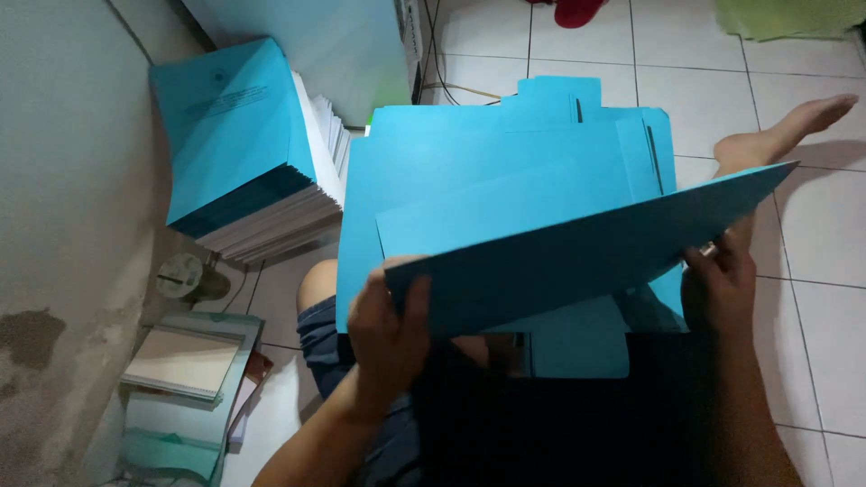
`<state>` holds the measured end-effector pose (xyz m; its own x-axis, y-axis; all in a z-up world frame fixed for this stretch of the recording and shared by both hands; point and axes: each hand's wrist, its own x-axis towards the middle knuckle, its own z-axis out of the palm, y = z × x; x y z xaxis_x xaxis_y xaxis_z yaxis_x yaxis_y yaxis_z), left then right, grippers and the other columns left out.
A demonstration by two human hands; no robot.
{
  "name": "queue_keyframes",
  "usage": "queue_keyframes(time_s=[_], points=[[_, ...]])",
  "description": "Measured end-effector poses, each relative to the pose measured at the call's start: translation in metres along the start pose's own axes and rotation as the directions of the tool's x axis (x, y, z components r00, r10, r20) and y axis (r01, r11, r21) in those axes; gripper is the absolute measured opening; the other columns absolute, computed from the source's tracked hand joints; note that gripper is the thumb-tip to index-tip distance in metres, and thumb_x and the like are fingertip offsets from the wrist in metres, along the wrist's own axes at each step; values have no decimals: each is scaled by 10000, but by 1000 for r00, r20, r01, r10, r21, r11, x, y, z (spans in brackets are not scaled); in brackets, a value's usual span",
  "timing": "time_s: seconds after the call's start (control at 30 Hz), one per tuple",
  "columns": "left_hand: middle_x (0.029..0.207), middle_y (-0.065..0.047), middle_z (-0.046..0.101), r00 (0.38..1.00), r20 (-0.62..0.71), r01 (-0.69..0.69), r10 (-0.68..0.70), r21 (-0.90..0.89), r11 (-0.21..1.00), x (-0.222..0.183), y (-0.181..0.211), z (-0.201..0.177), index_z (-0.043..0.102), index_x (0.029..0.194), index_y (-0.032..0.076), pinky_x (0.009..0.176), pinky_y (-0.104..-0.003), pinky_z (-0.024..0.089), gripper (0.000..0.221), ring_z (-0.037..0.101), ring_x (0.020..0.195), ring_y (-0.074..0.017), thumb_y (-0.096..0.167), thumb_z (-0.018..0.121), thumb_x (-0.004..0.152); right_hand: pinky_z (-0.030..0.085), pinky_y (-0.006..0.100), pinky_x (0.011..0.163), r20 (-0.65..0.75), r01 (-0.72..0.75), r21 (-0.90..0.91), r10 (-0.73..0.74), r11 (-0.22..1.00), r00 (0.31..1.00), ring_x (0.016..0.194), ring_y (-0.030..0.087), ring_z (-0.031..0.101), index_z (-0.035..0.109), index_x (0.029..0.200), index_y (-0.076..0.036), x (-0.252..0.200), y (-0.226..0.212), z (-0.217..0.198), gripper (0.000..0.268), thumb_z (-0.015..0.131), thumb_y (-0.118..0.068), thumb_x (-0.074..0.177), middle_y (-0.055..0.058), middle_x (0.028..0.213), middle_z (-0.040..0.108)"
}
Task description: Folding blue cardstock sheets into folders while sitting on the floor.
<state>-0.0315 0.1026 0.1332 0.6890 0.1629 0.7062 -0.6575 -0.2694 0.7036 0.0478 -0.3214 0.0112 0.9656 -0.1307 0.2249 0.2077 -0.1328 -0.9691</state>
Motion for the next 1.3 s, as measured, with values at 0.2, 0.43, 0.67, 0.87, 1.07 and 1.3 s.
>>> queue_keyframes(time_s=[0.2, 0.43, 0.67, 0.87, 1.07, 1.3], points=[[1152, -205, 651, 912, -60, 400, -407, -96, 911, 46, -83, -6, 474, 1306, -25, 887, -469, 490, 251, 544, 1107, -223, -10, 516, 1059, 380, 588, 1139, 103, 86, -154, -71, 984, 992, 1381, 411, 505, 481, 1480, -39, 48, -10, 76, 435, 606, -76, 1065, 219, 1433, 561], [1211, -301, 641, 850, -226, 521, -476, 226, 823, 4, -191, 10, 347, 1554, 37, 974, -551, 510, 619, 650, 1127, -435, 2, 585, 984, 459, 586, 942, 139, 191, -866, -144, 462, 980, 1128, 475, 517, 428, 1539, 95, 60, 53, 131, 631, 611, -175, 999, 249, 1229, 496], [1600, -275, 368, 816, 475, -140, -330, 716, 684, -57, -134, 51, 559, 1476, 194, 1147, -708, 199, 832, 301, 1500, -494, 700, 661, 822, 319, 575, 997, 262, 293, -936, -170, 194, 950, 1325, 395, 375, 589, 1491, -141, 52, 53, 137, 526, 540, -352, 1011, 179, 1443, 426], [1652, -203, 304, 691, 522, -154, -500, 782, 604, -44, -147, 73, 372, 1593, 260, 1169, -727, 126, 832, 250, 1542, -426, 700, 504, 898, 271, 546, 1177, 644, 638, -707, -95, 305, 759, 1510, 352, 337, 377, 1609, -202, 13, 21, 205, 565, 371, -348, 1063, 179, 1637, 353], [1651, -234, 297, 740, 247, 39, -626, 913, 406, 8, -210, 15, 368, 1600, 154, 1207, -654, 137, 762, 242, 1543, -418, 599, 397, 982, 144, 540, 1258, 476, 420, -861, 168, 287, 863, 1573, 370, 218, 291, 1650, -154, 61, 19, 157, 764, 364, -598, 1033, 196, 1705, 236], [1659, -260, 266, 715, 381, -48, -586, 863, 503, 14, -208, 70, 353, 1605, 154, 1211, -688, 82, 803, 180, 1557, -461, 658, 364, 980, 49, 649, 1228, 511, 482, -821, 20, 306, 859, 1563, 437, 222, 362, 1630, -68, 96, 27, 240, 749, 406, -557, 1065, 309, 1661, 290]])
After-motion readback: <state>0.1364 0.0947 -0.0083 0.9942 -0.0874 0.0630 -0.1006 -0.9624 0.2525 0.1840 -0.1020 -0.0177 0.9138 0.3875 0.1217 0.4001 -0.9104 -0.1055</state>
